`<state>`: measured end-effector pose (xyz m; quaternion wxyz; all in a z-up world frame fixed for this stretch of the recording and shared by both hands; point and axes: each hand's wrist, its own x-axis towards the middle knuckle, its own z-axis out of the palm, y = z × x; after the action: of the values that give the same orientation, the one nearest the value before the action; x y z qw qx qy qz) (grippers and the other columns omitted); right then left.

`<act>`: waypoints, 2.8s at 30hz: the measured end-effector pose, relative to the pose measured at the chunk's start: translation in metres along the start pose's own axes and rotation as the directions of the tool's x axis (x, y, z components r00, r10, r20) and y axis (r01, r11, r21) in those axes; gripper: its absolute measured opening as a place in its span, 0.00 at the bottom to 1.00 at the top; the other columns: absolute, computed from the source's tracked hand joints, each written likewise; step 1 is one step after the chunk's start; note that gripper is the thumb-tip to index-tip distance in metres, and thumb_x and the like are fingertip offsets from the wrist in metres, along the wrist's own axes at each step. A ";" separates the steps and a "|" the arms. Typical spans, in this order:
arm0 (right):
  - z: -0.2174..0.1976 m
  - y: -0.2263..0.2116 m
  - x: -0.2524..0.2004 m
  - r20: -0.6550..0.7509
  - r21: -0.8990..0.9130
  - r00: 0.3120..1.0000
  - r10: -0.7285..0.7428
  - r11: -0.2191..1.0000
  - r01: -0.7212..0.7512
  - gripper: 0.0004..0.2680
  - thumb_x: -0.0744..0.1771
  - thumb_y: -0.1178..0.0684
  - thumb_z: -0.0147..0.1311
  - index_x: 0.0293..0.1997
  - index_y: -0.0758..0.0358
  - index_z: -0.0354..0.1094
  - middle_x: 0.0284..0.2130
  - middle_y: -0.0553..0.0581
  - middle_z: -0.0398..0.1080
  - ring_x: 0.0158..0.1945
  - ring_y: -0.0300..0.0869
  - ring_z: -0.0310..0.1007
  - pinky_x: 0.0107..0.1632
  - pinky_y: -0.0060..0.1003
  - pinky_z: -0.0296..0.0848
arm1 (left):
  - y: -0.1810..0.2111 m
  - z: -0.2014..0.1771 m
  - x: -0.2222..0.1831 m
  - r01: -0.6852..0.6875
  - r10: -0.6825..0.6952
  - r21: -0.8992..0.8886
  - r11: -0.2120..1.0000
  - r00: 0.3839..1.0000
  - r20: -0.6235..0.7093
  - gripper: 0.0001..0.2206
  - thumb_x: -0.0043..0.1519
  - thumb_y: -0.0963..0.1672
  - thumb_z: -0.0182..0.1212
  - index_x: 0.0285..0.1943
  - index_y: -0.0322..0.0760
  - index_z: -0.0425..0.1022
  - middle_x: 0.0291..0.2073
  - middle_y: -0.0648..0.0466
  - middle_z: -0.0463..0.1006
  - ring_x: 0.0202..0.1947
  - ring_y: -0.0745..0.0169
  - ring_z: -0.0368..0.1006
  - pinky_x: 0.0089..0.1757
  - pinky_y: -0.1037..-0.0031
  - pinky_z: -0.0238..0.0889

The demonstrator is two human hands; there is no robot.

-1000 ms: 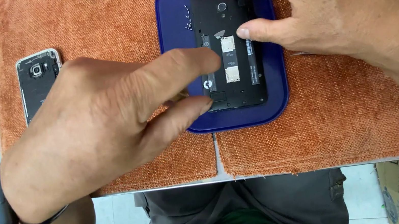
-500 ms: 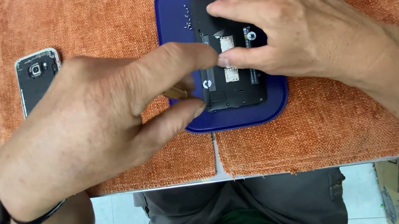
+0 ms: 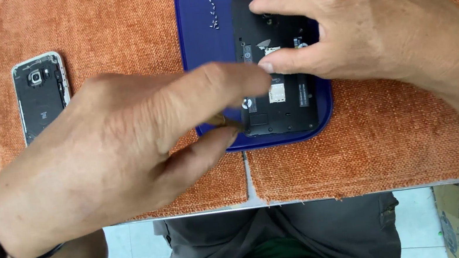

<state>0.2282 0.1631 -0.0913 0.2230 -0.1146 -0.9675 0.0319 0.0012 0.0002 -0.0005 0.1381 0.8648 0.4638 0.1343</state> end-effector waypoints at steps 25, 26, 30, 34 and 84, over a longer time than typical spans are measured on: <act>-0.001 0.003 -0.001 0.010 -0.020 1.000 -0.016 1.000 0.016 0.15 0.69 0.46 0.67 0.57 0.67 0.79 0.56 0.63 0.78 0.55 0.53 0.76 0.53 0.47 0.73 | -0.006 0.003 -0.003 -0.042 0.049 0.073 0.996 0.994 -0.096 0.10 0.71 0.46 0.65 0.59 0.42 0.75 0.15 0.57 0.65 0.15 0.59 0.61 0.24 0.69 0.56; -0.001 0.003 -0.001 0.010 -0.020 1.000 -0.016 1.000 0.016 0.15 0.69 0.46 0.67 0.57 0.67 0.79 0.56 0.63 0.78 0.55 0.53 0.76 0.53 0.47 0.73 | -0.006 0.002 -0.004 -0.042 0.049 0.073 0.996 0.994 -0.096 0.10 0.71 0.46 0.65 0.59 0.42 0.75 0.15 0.57 0.65 0.15 0.59 0.61 0.24 0.69 0.56; -0.002 0.003 0.000 0.013 -0.014 1.000 -0.007 1.000 0.007 0.15 0.69 0.46 0.66 0.57 0.67 0.79 0.56 0.63 0.78 0.55 0.53 0.76 0.52 0.47 0.72 | -0.007 0.001 -0.006 0.007 0.008 0.133 0.991 0.994 -0.108 0.09 0.71 0.46 0.67 0.58 0.46 0.76 0.15 0.59 0.66 0.17 0.61 0.64 0.26 0.70 0.58; -0.003 0.000 0.000 0.049 0.038 0.997 0.052 0.998 -0.054 0.16 0.68 0.47 0.65 0.59 0.67 0.78 0.59 0.65 0.76 0.56 0.55 0.76 0.51 0.50 0.73 | -0.009 -0.001 -0.008 0.044 -0.022 0.162 0.986 0.991 -0.134 0.09 0.71 0.47 0.69 0.57 0.48 0.76 0.16 0.61 0.69 0.17 0.60 0.65 0.27 0.69 0.57; 0.005 0.034 0.058 0.046 0.194 0.954 0.297 0.934 -0.300 0.12 0.71 0.59 0.56 0.26 0.61 0.68 0.17 0.47 0.66 0.22 0.34 0.59 0.30 0.38 0.56 | -0.058 0.012 0.011 0.149 -0.079 0.044 0.988 0.728 -0.681 0.10 0.77 0.33 0.63 0.64 0.27 0.72 0.53 0.45 0.84 0.51 0.55 0.85 0.48 0.71 0.75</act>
<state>0.1825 0.2092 -0.0753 0.2182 -0.2369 -0.9327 0.1626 -0.0330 0.0389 -0.0318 -0.0734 0.7321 0.5403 0.4083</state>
